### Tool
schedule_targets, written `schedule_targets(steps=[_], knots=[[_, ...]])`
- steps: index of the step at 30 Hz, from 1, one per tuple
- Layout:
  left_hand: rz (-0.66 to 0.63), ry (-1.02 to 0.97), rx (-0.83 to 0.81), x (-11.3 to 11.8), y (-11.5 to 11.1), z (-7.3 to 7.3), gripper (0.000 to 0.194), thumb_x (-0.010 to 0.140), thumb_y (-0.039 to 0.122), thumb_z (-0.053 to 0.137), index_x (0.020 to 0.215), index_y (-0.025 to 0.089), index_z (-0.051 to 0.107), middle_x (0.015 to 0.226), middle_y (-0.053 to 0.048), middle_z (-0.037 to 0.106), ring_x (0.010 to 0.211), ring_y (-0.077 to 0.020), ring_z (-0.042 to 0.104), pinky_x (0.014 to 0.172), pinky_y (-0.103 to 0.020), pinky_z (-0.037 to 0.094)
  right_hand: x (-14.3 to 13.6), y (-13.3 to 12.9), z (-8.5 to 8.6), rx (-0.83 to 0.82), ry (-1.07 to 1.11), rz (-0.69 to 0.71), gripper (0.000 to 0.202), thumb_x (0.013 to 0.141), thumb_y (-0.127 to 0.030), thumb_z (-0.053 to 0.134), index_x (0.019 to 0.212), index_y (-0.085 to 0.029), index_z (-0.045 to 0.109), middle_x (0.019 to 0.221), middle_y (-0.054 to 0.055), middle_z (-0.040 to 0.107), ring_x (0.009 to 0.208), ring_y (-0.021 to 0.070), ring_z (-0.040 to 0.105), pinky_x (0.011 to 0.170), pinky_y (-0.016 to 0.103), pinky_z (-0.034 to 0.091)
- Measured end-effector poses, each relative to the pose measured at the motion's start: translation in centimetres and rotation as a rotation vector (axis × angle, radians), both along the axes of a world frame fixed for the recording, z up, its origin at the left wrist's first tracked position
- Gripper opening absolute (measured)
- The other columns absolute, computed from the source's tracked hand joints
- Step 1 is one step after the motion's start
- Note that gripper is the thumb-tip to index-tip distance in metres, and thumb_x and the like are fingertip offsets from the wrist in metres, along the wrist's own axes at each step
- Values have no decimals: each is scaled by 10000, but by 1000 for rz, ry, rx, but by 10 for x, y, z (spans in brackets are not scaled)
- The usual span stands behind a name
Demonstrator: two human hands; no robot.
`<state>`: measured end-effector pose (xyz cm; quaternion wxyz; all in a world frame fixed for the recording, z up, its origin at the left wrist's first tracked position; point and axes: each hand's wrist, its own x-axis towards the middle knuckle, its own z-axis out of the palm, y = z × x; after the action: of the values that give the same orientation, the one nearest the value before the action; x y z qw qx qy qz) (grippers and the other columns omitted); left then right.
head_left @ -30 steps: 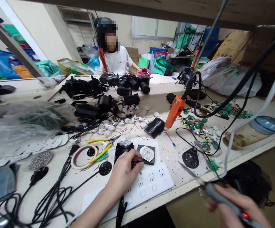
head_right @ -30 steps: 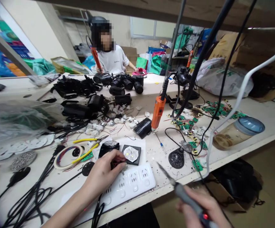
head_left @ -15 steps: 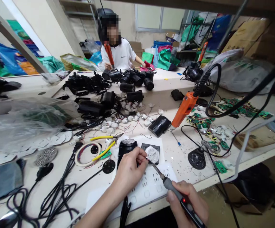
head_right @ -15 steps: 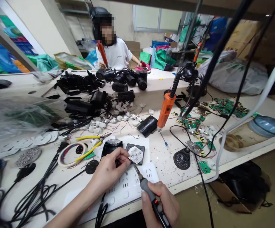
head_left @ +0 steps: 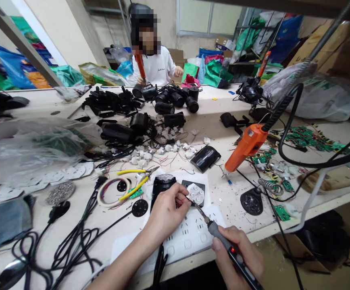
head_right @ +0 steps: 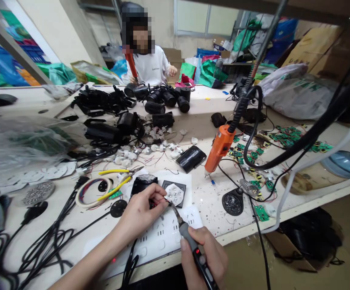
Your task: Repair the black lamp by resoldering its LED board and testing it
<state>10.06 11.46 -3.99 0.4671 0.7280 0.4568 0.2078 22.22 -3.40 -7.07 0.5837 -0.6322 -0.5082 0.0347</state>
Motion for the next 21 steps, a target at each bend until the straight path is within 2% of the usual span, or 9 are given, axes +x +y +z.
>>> schedule_targets(steps=[4,9,14,21], knots=[[8,-12,-27,0,1,-3,125,750,230,566,873,206,557,736,9,657,698,-156,616,673,-272,459,0,1,3,47,-57,10,75,901,-163,602,970,-171,630,765,33,610,648,152,611,620,236,527],[-3,-13,-52,-1,4,-2,148,754,273,582,882,208,548,716,18,638,670,-156,593,647,-272,449,-1,4,2,93,-102,63,109,899,-126,580,993,-166,620,720,23,577,594,147,566,565,247,500],[-23,0,-39,0,6,2,164,748,260,574,900,207,538,709,19,638,663,-154,594,648,-273,452,0,6,0,128,-101,77,122,901,-118,565,1002,-164,616,704,24,573,577,148,556,545,252,492],[6,-26,-62,4,6,1,190,714,217,576,900,209,540,712,21,646,661,-146,598,650,-258,464,-1,1,3,105,-94,71,158,888,-88,580,1022,-160,624,737,39,602,621,157,583,581,265,503]])
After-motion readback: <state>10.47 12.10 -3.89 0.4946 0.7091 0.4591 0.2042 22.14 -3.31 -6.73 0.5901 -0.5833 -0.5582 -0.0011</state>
